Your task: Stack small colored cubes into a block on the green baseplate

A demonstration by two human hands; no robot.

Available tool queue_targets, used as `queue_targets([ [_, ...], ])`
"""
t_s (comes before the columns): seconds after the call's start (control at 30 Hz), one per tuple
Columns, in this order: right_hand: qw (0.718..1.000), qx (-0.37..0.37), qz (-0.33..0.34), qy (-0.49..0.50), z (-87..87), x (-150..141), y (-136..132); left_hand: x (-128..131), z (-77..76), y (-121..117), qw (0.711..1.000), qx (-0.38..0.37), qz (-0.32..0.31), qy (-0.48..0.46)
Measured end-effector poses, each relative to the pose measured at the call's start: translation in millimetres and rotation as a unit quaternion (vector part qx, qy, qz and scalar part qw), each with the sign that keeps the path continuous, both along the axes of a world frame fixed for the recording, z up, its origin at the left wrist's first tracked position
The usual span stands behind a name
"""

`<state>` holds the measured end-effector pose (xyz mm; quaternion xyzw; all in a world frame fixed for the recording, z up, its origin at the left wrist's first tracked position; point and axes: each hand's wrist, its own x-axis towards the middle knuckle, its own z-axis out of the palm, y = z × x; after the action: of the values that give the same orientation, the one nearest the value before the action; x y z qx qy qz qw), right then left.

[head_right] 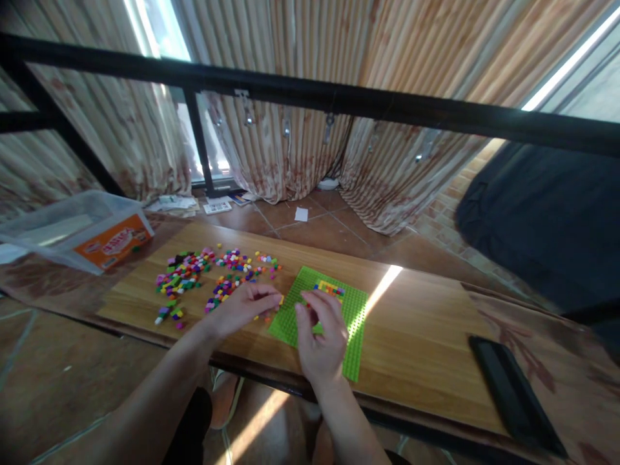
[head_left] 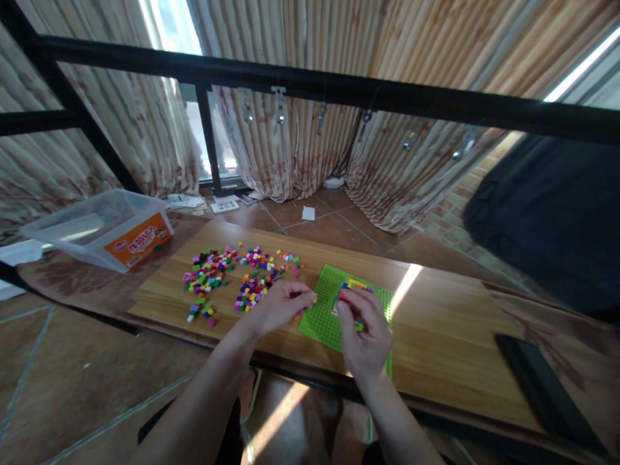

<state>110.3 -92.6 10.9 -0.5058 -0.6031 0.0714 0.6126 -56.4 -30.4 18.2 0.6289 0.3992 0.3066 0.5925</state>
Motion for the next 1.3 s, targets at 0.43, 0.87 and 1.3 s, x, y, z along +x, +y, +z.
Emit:
queue_targets([
  [0.43, 0.950, -0.088, -0.155, 0.258, -12.8, 69.6, 24.9, 47.0, -0.9, 10.7, 0.975, 0.170, 0.039, 0.136],
  [0.87, 0.950, -0.125, -0.120, 0.260, -21.5, 73.3, 28.9, 65.2, 5.8, 12.6, 0.968, 0.167, 0.084, 0.166],
  [1.3, 0.931, -0.206, -0.035, 0.298, -39.1, 58.8, 37.4, 80.8, -10.1, 13.1, 0.965, -0.191, 0.148, -0.098],
])
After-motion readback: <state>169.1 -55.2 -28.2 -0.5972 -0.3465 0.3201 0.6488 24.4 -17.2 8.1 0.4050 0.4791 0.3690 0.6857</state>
